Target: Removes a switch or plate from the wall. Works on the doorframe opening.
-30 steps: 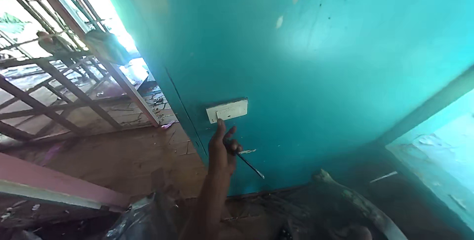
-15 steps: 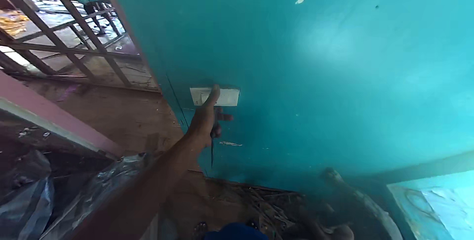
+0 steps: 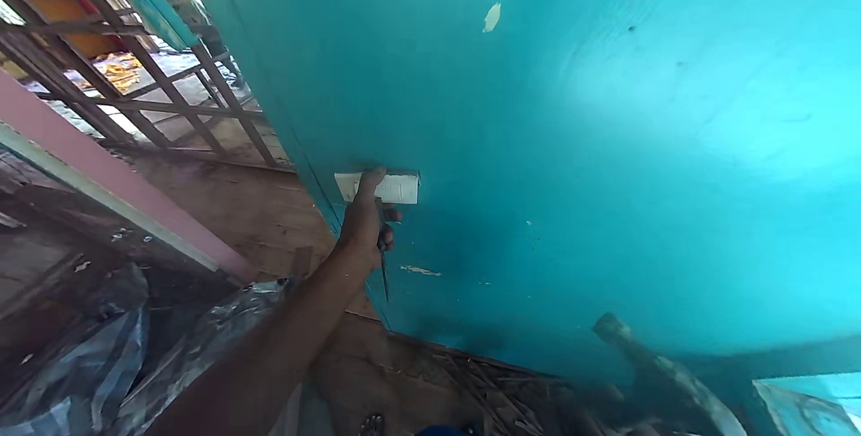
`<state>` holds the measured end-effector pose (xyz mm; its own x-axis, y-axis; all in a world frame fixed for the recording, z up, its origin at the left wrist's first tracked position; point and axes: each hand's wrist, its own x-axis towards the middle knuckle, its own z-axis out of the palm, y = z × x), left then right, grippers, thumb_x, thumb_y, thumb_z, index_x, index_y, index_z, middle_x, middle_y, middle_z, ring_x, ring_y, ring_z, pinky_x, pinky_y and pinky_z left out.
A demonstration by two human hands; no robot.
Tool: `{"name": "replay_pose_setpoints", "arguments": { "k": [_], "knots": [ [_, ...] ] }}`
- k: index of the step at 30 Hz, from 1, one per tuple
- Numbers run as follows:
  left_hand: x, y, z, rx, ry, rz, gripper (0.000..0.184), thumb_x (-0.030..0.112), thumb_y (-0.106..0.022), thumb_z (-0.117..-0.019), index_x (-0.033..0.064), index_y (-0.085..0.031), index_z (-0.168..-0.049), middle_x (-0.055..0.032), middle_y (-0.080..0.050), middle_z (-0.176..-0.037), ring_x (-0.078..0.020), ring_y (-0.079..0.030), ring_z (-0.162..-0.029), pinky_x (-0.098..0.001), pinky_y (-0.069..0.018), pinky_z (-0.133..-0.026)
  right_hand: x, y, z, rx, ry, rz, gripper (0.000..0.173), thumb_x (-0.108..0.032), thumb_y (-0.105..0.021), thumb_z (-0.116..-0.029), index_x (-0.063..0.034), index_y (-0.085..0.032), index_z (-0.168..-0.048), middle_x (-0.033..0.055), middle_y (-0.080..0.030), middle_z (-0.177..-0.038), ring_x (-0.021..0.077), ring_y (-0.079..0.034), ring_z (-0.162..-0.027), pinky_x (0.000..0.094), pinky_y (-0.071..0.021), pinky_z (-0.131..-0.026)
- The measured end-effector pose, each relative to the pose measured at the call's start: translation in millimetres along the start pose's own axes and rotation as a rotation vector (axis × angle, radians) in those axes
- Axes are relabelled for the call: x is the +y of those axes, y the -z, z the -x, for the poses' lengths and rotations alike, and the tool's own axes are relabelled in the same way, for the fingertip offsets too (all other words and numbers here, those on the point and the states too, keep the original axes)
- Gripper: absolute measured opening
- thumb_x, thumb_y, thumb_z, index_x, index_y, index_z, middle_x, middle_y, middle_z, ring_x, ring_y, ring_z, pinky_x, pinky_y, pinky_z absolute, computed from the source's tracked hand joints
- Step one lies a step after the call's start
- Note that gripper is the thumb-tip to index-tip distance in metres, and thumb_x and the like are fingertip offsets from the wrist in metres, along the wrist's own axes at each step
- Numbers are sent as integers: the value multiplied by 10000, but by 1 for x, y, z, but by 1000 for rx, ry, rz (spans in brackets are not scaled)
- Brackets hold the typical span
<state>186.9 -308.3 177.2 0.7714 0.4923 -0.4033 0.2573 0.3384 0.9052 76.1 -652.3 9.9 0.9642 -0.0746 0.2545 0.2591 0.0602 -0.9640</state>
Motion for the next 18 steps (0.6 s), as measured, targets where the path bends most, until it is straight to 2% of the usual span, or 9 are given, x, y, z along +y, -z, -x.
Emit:
{"name": "replay_pose_setpoints", "arguments": {
  "k": [4, 7, 9, 13, 18],
  "knots": [
    [-9, -9, -1, 44, -56, 102, 562, 656, -494, -993, 105, -582, -931, -60, -580, -663, -142, -463, -414, -274, -443, -395, 7, 10, 1, 7, 21, 18, 93, -55, -756, -884, -51, -663, -886, 20, -699, -727, 151, -662, -584, 401, -599, -561],
    [-13, -15, -2, 57, -64, 139, 584, 655, -473, -1004, 107, -547, -816, -37, -512, -599, -139, -443, -399, -285, -451, -391, 2, 11, 1, 43, -22, 25, 102, -47, -755, -876, -60, -655, -890, 23, -706, -740, 167, -683, -609, 419, -614, -590],
    [-13, -11, -5, 32, -66, 109, 609, 671, -463, -1001, 96, -567, -829, -42, -530, -609, -140, -450, -402, -283, -451, -393, -5, 7, -2, 67, -71, 25, 123, -38, -763, -855, -77, -647, -875, 9, -710, -739, 163, -691, -616, 420, -621, -604],
    [-14, 0, -13, -48, -90, 43, 650, 706, -434, -991, 91, -608, -870, -42, -554, -615, -129, -457, -404, -260, -443, -396, -8, -4, -9, 76, -136, -19, 148, -17, -758, -832, -69, -624, -869, 12, -689, -692, 168, -667, -560, 424, -614, -566],
    [-15, 10, -16, -147, -86, 14, 675, 734, -429, -975, 86, -620, -961, -26, -533, -601, -118, -467, -406, -252, -448, -395, -10, -17, -9, 44, -145, 47, 116, -56, -741, -868, -82, -630, -895, -9, -680, -698, 132, -646, -554, 359, -589, -534]
  ]
}}
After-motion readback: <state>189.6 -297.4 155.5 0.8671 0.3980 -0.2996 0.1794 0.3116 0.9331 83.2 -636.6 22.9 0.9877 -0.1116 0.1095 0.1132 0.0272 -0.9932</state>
